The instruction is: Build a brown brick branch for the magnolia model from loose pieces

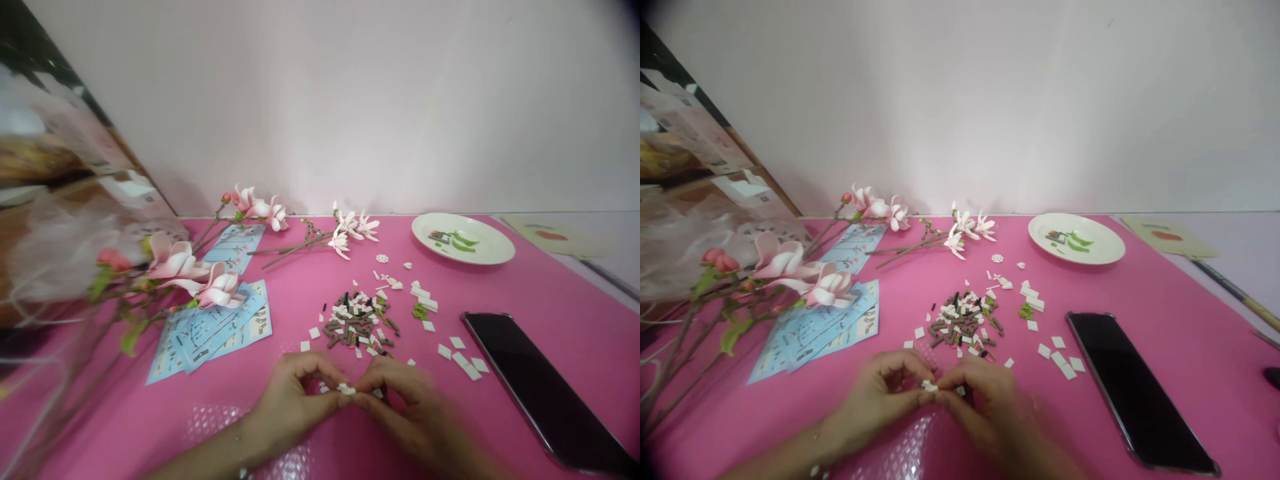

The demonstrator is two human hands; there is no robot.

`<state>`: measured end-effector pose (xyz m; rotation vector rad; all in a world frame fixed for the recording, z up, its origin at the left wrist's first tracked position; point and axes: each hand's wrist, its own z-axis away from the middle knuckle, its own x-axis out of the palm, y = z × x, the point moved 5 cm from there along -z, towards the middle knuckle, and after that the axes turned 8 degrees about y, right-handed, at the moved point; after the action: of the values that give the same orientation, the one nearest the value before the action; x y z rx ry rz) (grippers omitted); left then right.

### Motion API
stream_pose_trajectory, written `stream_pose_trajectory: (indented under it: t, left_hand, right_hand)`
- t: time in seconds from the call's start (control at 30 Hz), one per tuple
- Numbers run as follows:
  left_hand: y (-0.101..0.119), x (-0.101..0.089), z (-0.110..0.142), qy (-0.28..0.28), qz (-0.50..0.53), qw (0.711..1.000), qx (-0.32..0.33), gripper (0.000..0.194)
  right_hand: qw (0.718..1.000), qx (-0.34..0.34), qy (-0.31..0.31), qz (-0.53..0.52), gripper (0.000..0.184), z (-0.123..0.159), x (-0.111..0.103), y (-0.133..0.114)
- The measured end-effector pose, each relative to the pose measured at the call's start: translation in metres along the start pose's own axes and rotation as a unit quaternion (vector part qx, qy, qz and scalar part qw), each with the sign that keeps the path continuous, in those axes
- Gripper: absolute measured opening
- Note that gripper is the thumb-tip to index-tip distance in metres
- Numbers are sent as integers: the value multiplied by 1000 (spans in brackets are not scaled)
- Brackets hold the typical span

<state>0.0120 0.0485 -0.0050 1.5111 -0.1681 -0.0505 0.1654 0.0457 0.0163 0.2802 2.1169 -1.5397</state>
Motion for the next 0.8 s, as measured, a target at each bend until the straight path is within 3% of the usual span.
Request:
stream_pose_trajectory:
  t: [0.13, 0.27, 0.37, 0.47, 0.8]
  left_hand:
    - [0, 0, -3, 11, 59, 998, -36, 16]
    - [-1, 0, -5, 9, 74, 996, -51, 20]
    - [-4, -1, -5, 11, 58, 997, -41, 20]
    - [-9, -4, -6, 19, 40, 999, -30, 20]
    - [-5, -5, -5, 14, -11, 1000, 21, 18]
  right_hand:
    - [999, 42, 28, 4, 9, 1, -2, 7]
    - [999, 6, 36, 1, 15, 0, -5, 3]
    - [999, -28, 29, -28, 2, 0, -6, -1]
    - [997, -44, 34, -57, 10, -1, -7, -2]
    - [992, -68, 48, -93, 3, -2, -11, -3]
